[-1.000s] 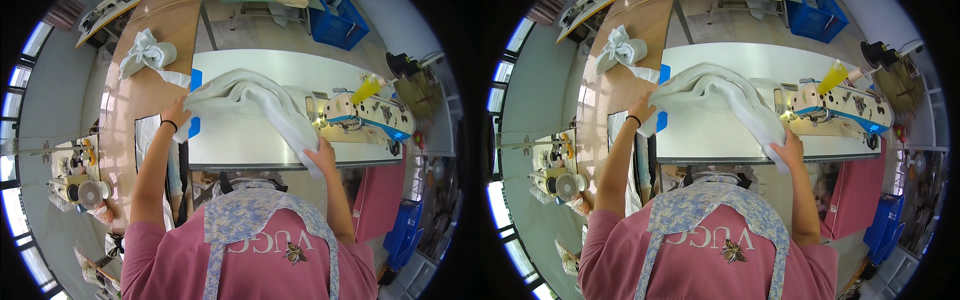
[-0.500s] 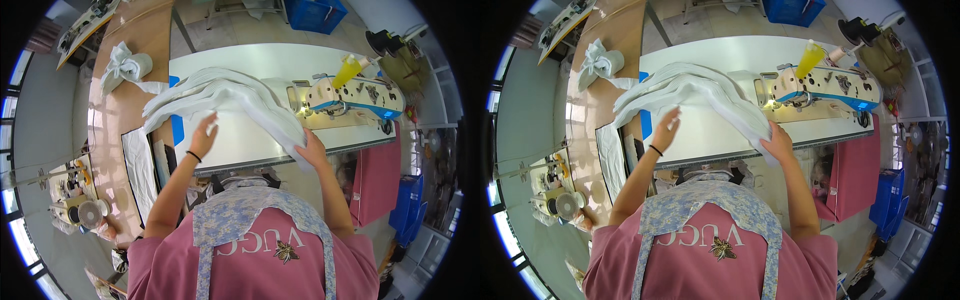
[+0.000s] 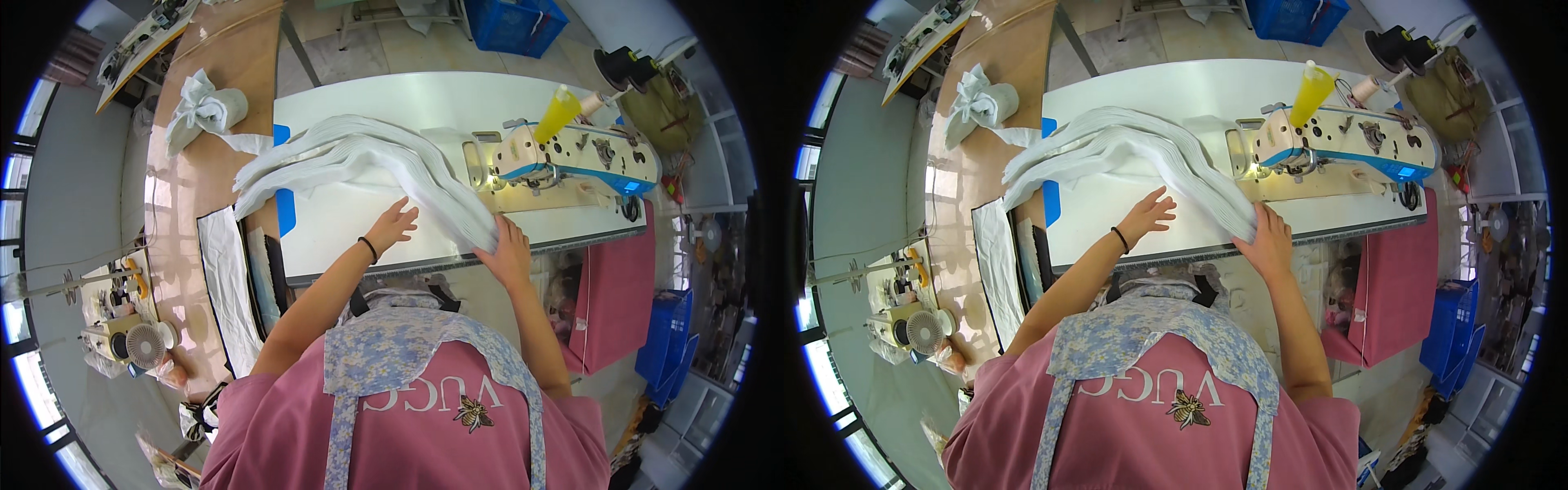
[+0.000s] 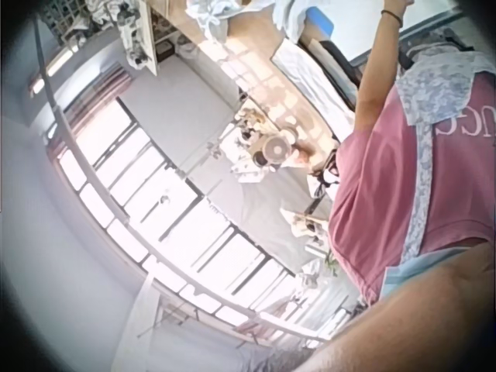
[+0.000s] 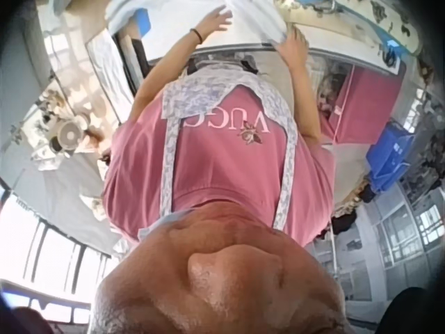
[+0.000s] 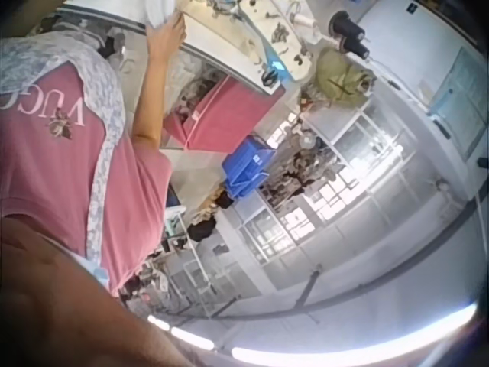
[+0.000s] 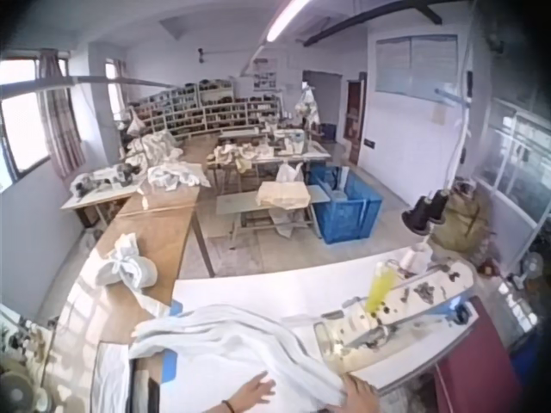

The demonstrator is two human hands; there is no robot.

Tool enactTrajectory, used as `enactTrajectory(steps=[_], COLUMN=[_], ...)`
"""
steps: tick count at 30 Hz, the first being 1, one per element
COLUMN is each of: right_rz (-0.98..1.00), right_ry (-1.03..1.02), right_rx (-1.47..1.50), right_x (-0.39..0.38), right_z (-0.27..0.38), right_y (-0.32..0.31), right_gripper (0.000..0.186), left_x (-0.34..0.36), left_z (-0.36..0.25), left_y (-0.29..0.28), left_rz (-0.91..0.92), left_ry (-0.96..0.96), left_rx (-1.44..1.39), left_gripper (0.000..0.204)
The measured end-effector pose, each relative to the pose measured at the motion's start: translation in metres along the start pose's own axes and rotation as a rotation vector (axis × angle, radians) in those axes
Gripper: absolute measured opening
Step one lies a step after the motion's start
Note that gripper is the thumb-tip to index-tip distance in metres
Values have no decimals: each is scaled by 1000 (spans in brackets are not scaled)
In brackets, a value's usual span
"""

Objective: The person folds and unfolds a white fabric piece on a sewing table, then uses scissors to cut a small white fabric piece into smaller sections. The person also handles a black fabric piece and places it on the table.

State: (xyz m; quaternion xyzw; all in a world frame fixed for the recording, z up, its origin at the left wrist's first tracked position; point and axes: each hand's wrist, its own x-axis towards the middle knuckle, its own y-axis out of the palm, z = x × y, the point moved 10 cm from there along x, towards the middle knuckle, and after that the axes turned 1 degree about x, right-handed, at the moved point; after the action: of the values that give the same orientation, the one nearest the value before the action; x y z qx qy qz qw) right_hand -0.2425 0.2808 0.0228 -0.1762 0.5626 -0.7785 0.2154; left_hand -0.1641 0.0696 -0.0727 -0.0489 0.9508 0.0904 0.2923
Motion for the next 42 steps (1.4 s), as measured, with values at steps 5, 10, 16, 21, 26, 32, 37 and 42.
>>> enactTrajectory(steps=[5,10,16,21,26,32,37,42], right_rz=[179,182,72,60,181,44,495,834], right_ry=[104,-5,-215,-356,-313,-69,40,183], right_rx=[53,7,-81,-155,7,539,856,1153], right_x=[18,22,7,-9,-13,23,39,21], right_z=[2,-2,44,76,89,25,34,84], right_y=[8,27,-8,-7,-7,-31,36,41], right_gripper=[86,85,81,81,73,68,79,77], left_x=[0,-1,10,13,20,-4,-30,-46], left_z=[10,5,-14,-36,-26,-31,-44,-57], left_y=[22,33,33,36,24,26,33,27], left_rz=[58,26,-95,-292,-339,-110,54,59], left_ry=[-38,-25,-136,-74,54,168,236,359], left_rx=[-8,-38,-106,-121,-211,-469,-575,-587], left_gripper=[82,90,105,90,72,59,61,58])
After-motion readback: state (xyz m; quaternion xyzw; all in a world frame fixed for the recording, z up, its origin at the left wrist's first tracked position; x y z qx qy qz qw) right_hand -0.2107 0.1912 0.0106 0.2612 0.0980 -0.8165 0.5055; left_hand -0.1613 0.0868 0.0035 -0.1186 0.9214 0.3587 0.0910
